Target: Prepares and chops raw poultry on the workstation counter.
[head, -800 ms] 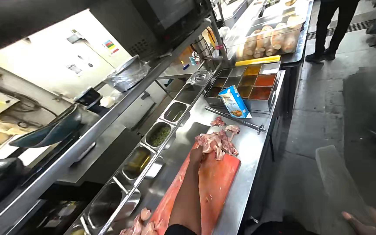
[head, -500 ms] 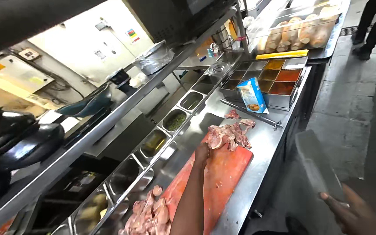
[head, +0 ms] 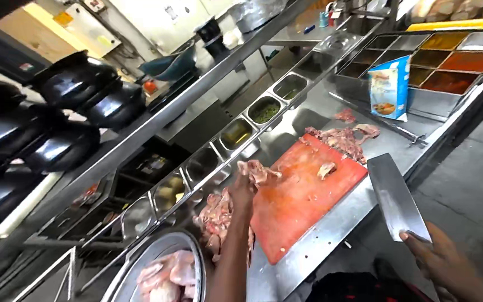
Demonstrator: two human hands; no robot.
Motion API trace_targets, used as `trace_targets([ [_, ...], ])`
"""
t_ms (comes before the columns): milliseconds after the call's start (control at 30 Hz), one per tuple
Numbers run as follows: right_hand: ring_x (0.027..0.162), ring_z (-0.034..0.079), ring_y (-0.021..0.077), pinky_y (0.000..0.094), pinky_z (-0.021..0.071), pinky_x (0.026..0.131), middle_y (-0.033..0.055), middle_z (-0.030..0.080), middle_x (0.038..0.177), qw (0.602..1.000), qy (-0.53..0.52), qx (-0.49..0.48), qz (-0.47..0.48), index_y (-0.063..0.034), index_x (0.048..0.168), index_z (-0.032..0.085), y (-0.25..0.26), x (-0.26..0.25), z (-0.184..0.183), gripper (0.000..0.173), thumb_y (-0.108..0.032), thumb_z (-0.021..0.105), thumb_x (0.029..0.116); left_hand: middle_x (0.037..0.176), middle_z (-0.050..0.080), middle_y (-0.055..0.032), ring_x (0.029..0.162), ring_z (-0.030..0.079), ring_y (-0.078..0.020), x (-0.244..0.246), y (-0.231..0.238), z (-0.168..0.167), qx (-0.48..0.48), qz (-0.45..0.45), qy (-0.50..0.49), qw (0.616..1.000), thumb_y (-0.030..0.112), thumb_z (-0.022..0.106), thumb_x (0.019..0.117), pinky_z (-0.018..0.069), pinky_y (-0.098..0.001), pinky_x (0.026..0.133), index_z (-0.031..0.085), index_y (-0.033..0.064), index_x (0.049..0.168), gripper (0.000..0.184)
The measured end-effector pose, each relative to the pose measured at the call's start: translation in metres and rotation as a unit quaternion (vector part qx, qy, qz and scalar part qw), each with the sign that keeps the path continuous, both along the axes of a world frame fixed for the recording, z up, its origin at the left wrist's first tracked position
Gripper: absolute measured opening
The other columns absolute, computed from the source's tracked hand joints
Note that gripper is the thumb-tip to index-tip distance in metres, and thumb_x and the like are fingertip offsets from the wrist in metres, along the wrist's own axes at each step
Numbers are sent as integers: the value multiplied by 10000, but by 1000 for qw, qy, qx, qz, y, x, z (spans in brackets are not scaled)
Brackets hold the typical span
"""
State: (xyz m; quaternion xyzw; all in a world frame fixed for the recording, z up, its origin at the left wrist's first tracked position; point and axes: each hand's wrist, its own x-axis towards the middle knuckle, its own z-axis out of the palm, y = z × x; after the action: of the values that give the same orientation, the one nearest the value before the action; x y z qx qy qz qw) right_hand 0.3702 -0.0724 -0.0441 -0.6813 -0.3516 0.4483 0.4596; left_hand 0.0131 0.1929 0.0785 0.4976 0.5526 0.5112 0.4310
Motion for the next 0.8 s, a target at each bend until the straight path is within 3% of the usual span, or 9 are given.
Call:
trace_targets([
  [100,486,575,176,377,522,428,67,640,802,1000,-2,-9,30,-132,1386,506,17,-13,7,510,-389,621,960,647,568,-16,510,546,-107,-6,-77,-49,-84,-7,9,996,198,379,1121,522,-274,519,571,5,1068,278],
  [200,475,571,177,358,517,425,66,633,750,998,14,-1,58,-132,1345,527,31,-27,15,450,-351,642,969,938,737,-92,689,683,-152,-24,-125,-76,-253,-174,101,946,137,507,1078,595,-305,642,645,-8,1274,281],
  [267,479,568,176,348,511,429,61,630,740,996,12,1,85,-137,1296,559,35,-35,21,397,-343,647,968,1000,748,-80,745,702,-151,-39,-135,-71,-265,-198,135,934,142,599,1034,608,-315,685,660,21,1289,289],
  [367,489,581,170,351,521,437,45,634,743,990,-16,-1,139,-148,1264,570,43,-42,27,381,-375,642,966,890,728,-65,716,678,-179,-61,-128,-47,-160,-61,261,950,227,640,1008,592,-409,702,728,68,1149,230],
  [433,486,593,165,352,529,430,36,650,756,986,-42,4,162,-155,1262,572,45,-46,25,398,-409,641,963,999,736,-86,781,696,-220,-73,-115,-37,-98,33,311,945,257,658,1008,595,-487,759,721,89,1172,243],
  [500,486,595,171,363,536,429,37,657,776,982,-58,14,180,-155,1274,570,45,-49,24,408,-419,630,969,1154,720,-106,956,714,-251,-85,-96,-36,-87,68,315,943,272,669,1002,589,-527,871,675,102,1273,321],
  [633,497,613,179,389,552,441,37,671,787,977,-92,5,194,-174,1260,578,41,-53,21,413,-462,614,965,1460,564,-178,1269,607,-349,-96,-52,-46,-131,-100,309,937,283,831,858,520,-586,1033,426,98,1534,809],
  [733,643,666,235,488,562,578,63,674,799,951,-232,-9,205,-129,1281,579,45,-57,33,496,-516,574,970,1425,582,-193,1240,616,-352,-89,-30,-52,-126,-206,349,905,186,916,755,517,-573,1035,445,85,1521,904],
  [800,635,662,286,538,547,576,79,643,720,915,-338,14,221,-99,1272,566,57,-60,41,501,-510,535,988,1345,613,-193,1179,635,-343,-86,-21,-57,-114,-221,382,890,156,944,688,536,-566,995,510,84,1445,876],
])
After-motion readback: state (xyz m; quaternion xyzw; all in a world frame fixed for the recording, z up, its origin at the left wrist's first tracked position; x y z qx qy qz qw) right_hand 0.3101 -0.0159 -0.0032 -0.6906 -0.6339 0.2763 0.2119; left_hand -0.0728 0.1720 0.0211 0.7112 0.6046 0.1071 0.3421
